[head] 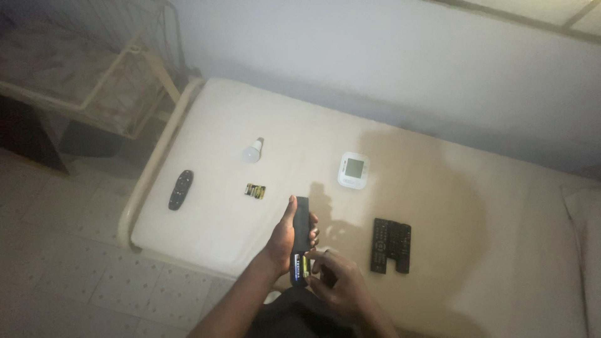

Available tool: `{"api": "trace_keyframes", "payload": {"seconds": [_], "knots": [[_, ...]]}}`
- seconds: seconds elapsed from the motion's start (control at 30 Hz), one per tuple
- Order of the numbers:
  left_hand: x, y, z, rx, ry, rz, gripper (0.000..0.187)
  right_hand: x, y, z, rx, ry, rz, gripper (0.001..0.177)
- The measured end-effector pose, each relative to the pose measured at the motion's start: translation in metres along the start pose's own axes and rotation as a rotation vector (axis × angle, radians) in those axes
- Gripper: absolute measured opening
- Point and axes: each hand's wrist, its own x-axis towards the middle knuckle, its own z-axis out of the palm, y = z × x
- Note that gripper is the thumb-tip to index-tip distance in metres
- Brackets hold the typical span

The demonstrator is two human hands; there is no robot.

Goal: The person removes batteries from several remote controls and places them on a bed, then inserts batteries into the same remotes and closes the battery compartments. The person handles multiple remote controls and batteries one at a time.

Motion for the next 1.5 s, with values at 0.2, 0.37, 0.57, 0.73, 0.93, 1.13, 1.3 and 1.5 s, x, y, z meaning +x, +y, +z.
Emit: {"api": "trace_keyframes", "payload": {"seconds": [0.2,0.37,0.57,0.73,0.93,1.13,1.3,1.5], "knots": [[-0.003,0.004,0.003,0.072,0.085,-0.043,0.070,-0.004,0.000,0.007,-0.198,0.112,-0.390,0.025],[0.000,0.002,0.001,0.076,0.106,-0.037,0.068,-0.008,0.009,0.009,-0.503,0.217,-0.713,0.019],[0.007,-0.001,-0.002,0.056,0.163,-0.024,0.069,-0.005,0.034,0.021,-0.485,0.280,-0.752,0.016],[0.014,-0.004,-0.003,-0.042,0.170,-0.004,0.068,-0.007,0.033,0.024,-0.467,0.403,-0.770,0.013],[0.020,-0.006,-0.006,-0.084,0.177,-0.027,0.067,-0.007,0.027,0.027,-0.420,0.503,-0.760,0.014],[0.025,-0.013,-0.014,-0.158,0.152,-0.003,0.067,-0.004,0.034,0.030,-0.297,0.482,-0.689,0.016],[0.025,-0.014,-0.018,-0.136,0.155,-0.022,0.067,-0.005,0.045,0.032,-0.215,0.390,-0.587,0.016],[0.027,-0.018,-0.021,-0.123,0.152,-0.061,0.068,-0.008,0.046,0.035,-0.230,0.421,-0.604,0.015]]}}
